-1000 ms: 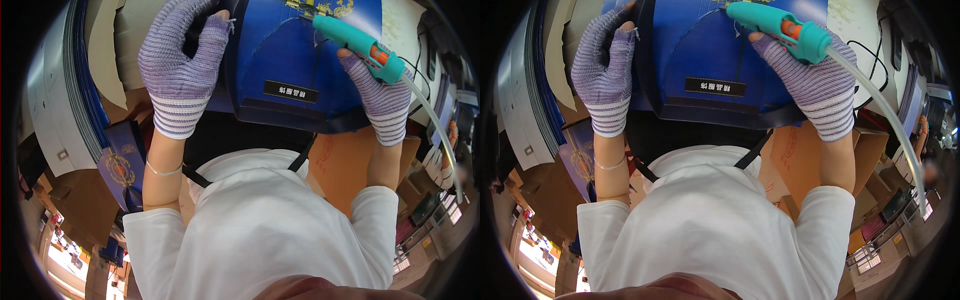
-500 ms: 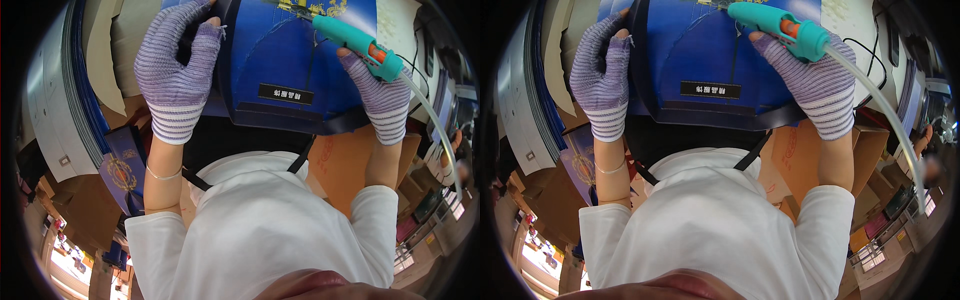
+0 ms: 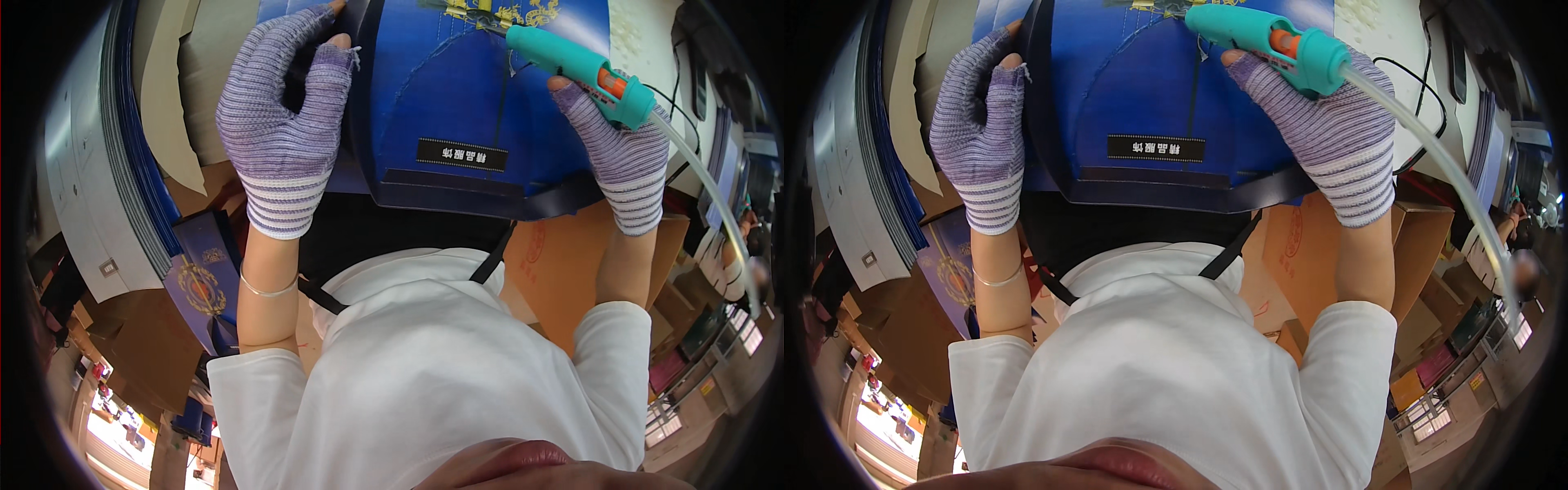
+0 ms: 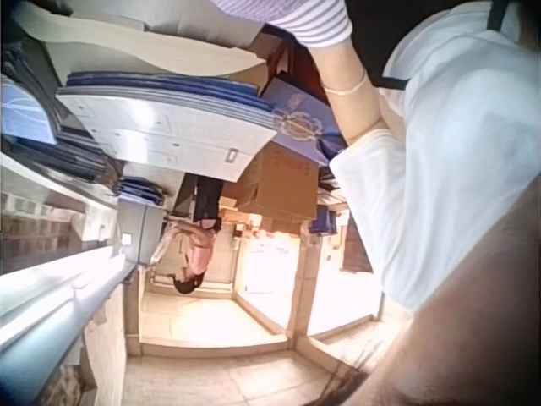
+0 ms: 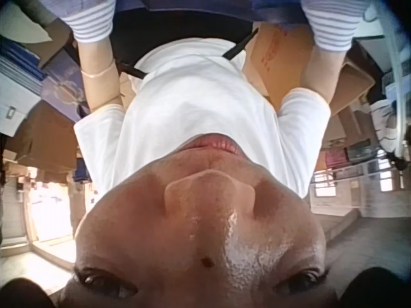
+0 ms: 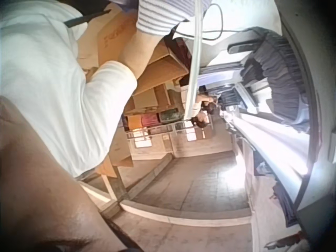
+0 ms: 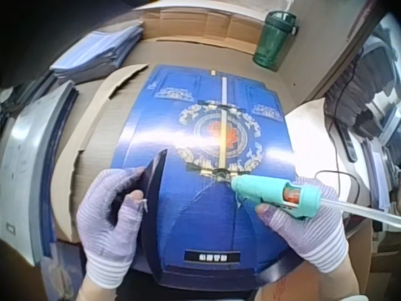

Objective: Using a hot glue gun to attach black strap handles to blue paper shopping bags in a manufacturing setting.

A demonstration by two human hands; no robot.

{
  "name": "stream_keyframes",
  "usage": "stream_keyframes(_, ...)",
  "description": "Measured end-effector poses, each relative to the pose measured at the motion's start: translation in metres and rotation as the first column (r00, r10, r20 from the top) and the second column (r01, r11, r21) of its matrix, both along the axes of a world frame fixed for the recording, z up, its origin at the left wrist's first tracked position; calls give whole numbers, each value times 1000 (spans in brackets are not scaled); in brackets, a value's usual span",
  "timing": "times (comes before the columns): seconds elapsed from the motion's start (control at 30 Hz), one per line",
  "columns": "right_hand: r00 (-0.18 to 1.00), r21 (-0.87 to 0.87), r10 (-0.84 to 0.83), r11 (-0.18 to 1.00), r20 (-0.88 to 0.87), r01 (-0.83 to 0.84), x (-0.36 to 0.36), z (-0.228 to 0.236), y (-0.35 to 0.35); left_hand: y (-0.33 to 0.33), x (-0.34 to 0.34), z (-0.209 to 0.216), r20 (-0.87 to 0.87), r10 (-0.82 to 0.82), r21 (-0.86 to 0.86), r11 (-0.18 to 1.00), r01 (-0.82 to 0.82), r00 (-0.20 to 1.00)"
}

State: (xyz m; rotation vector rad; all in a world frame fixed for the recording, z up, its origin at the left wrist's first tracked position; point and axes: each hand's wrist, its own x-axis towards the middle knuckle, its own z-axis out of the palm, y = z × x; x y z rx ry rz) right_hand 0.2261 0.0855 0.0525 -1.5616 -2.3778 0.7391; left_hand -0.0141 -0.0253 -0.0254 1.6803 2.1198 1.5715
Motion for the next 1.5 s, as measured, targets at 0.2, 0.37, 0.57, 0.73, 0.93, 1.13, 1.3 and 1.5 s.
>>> stream_keyframes(0.2,977,61,214,975,20,-215,-3,-4,0,0,2,4,89,-56,10,998,55,994)
stream_keyframes(0.37,994,44,75,996,-79,-72,0,-6,1,1,2,8,104,-60,-7,998,61,993)
stream_keyframes(0.57,968,-72,37,996,-249,-57,26,-21,24,0,2,10,29,-36,-54,998,38,999)
stream_keyframes(0.73,911,-65,3,997,-412,-32,32,-21,32,1,-1,3,27,-41,50,998,39,999)
stream_keyframes(0.93,886,-42,83,992,-455,-115,7,-20,13,-2,8,4,216,-1,67,998,-14,976)
stream_keyframes(1.13,870,80,227,974,-438,-214,-30,-6,5,-5,8,6,296,-39,71,997,19,954)
stream_keyframes(1.3,872,92,254,967,-419,-238,-30,-10,4,-4,9,5,292,-37,104,995,7,956)
stream_keyframes(1.5,834,121,466,884,-296,-451,-28,-4,14,-3,11,3,315,-51,109,994,17,948)
